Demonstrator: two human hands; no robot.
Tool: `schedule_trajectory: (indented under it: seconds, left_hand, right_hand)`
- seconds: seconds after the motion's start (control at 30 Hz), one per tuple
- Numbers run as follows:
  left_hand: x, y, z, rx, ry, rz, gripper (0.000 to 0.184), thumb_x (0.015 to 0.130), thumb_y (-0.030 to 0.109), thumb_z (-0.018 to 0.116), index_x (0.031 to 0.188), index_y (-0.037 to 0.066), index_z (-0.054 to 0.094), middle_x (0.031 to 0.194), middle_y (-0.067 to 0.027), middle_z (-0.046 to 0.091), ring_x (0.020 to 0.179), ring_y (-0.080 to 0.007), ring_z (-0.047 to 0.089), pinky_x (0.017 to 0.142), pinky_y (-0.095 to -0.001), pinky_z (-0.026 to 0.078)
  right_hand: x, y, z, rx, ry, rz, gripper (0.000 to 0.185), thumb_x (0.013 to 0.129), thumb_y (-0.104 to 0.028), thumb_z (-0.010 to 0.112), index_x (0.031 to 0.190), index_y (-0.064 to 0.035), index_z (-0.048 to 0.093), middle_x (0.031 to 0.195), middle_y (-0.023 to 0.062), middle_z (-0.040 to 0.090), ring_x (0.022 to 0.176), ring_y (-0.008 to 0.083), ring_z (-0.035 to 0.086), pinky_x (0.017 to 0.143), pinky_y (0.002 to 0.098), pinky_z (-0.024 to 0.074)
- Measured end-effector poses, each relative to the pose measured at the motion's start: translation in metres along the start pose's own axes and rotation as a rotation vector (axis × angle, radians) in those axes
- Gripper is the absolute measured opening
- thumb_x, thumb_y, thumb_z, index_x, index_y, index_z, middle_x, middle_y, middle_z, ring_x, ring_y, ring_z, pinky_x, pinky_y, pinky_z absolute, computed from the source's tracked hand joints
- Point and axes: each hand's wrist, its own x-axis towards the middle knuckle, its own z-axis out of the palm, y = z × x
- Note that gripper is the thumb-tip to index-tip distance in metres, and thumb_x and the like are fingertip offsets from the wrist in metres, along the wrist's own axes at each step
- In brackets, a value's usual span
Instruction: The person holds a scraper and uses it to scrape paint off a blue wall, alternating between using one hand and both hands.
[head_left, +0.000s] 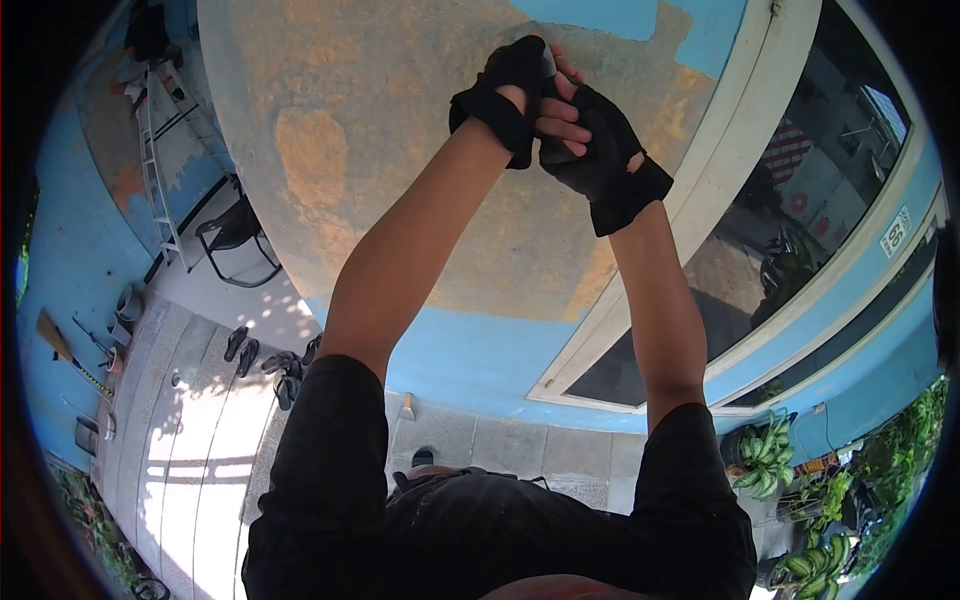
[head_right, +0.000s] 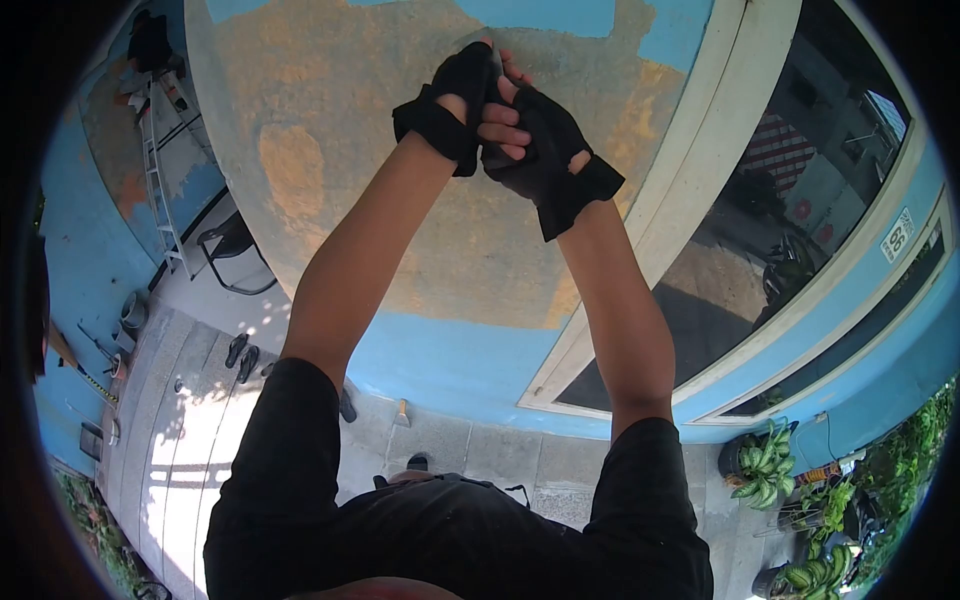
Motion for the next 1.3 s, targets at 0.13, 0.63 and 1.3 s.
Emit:
schedule_trajectory:
  seconds: [0.13, 0.63, 1.3]
  left_hand:
    - [0.015, -0.006, -0.007, -0.004, 0.005, 0.011, 0.037, 0.097, 0.044, 0.043, 0.104, 0.009, 0.053, 0.090, -0.0092, 0.064, 0.057, -0.0232, 0.062, 0.040, -0.0367, 0.056]
    - [0.006, 0.007, -0.001, 0.065, -0.018, 0.061, 0.038, 0.095, 0.046, 0.045, 0.104, 0.010, 0.053, 0.091, -0.0068, 0.066, 0.059, -0.0226, 0.063, 0.045, -0.0369, 0.057]
    - [0.027, -0.022, -0.005, -0.072, -0.014, 0.091, 0.035, 0.096, 0.043, 0.042, 0.101, 0.011, 0.054, 0.088, -0.0069, 0.065, 0.057, -0.0207, 0.062, 0.042, -0.0332, 0.056]
  right_hand:
    - [0.002, -0.002, -0.001, -0.062, 0.013, -0.016, 0.019, 0.101, -0.017, 0.044, 0.106, -0.0287, 0.058, 0.062, -0.0026, 0.044, 0.044, 0.0065, 0.038, 0.035, 0.0198, 0.0299]
    - [0.008, -0.005, -0.002, -0.094, -0.008, -0.017, 0.013, 0.099, -0.016, 0.049, 0.099, -0.0262, 0.057, 0.063, -0.0023, 0.044, 0.045, 0.0062, 0.038, 0.036, 0.0187, 0.0295]
    - [-0.008, -0.004, 0.005, -0.046, 0.064, -0.006, 0.016, 0.099, -0.014, 0.048, 0.099, -0.0277, 0.057, 0.063, -0.0026, 0.044, 0.045, 0.0064, 0.037, 0.036, 0.0192, 0.0289]
